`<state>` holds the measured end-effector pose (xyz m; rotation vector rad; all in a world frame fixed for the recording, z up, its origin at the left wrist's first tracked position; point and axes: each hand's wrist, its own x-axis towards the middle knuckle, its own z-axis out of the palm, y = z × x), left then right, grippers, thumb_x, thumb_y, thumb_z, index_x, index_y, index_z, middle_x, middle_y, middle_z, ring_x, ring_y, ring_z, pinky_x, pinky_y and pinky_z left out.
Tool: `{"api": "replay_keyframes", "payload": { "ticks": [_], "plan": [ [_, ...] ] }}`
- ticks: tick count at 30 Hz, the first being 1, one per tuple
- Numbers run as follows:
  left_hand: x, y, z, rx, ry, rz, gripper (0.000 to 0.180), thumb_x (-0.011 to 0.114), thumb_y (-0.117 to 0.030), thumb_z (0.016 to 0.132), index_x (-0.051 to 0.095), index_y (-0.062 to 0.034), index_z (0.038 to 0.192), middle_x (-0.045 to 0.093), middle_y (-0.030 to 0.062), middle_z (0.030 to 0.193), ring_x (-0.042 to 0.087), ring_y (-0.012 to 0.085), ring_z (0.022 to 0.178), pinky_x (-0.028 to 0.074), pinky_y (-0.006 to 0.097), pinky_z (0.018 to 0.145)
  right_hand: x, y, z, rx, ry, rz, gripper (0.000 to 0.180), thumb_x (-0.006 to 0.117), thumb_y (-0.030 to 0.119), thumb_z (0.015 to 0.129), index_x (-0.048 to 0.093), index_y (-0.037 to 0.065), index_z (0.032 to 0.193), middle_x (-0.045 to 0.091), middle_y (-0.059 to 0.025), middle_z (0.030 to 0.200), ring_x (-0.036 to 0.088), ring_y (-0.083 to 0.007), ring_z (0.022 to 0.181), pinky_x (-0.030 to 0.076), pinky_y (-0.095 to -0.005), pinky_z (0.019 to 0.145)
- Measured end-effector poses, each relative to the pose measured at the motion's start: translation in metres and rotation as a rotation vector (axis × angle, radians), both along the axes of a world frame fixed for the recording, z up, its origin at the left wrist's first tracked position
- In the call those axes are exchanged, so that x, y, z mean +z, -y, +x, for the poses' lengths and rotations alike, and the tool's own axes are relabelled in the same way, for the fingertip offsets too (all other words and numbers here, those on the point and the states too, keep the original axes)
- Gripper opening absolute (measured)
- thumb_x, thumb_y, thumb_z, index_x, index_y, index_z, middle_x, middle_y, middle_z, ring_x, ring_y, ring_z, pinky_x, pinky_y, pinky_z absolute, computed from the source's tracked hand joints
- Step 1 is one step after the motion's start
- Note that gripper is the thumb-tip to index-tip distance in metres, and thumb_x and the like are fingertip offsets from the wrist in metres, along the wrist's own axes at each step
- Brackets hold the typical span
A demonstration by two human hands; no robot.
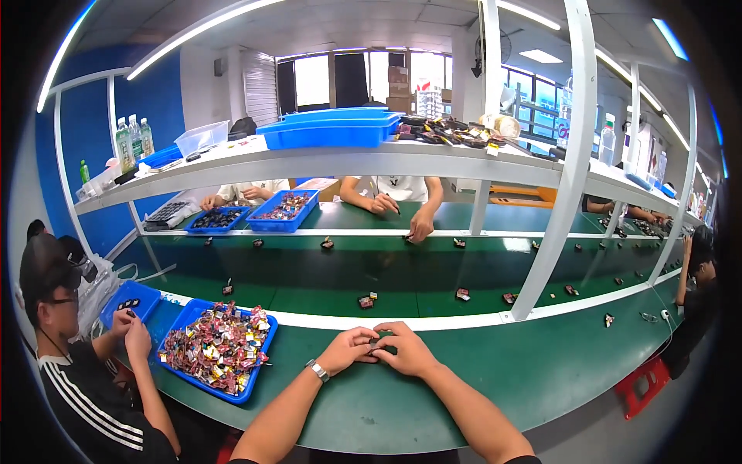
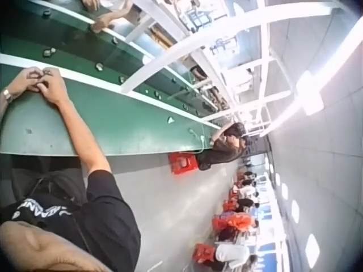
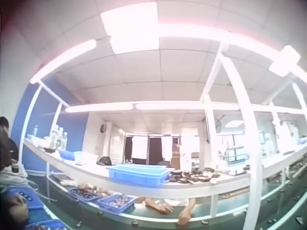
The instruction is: The recorder is assembling small electronic components on a conveyor belt in a factory setting.
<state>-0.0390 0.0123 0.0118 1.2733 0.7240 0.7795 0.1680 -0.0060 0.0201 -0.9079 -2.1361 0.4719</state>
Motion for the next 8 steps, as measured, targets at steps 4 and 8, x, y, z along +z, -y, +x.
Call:
{"api": "replay_keyframes", "payload": {
  "ticks": [4,8],
  "plan": [
    [-0.0038,-0.0029,-0.0015,-0.003,0.041,0.013,0.029,0.048,0.001,0.095,0.049,-0.0009,0.124,0.061,0.0110,0.115,0.063,0.0205,0.105,0.055,0.035,0.093,-0.0020,0.0001,-0.0031,-0.048,-0.016,0.059,0.012,0.073,0.016,0.080,0.071,0.008,0.090,0.058,-0.0062,0.122,0.051,-0.0255,0.117,0.046,-0.0363,0.096],
    [-0.0068,-0.0052,-0.0047,-0.023,0.123,-0.018,0.031,0.050,0.001,0.095,0.048,-0.0025,0.126,0.061,0.0116,0.116,0.061,0.0227,0.109,0.053,0.038,0.097,-0.0073,-0.0006,-0.0099,-0.106,-0.024,0.126,0.011,0.072,0.017,0.081,0.071,0.009,0.088,0.057,-0.0054,0.123,0.051,-0.0246,0.119,0.046,-0.0354,0.097]
  ]
}}
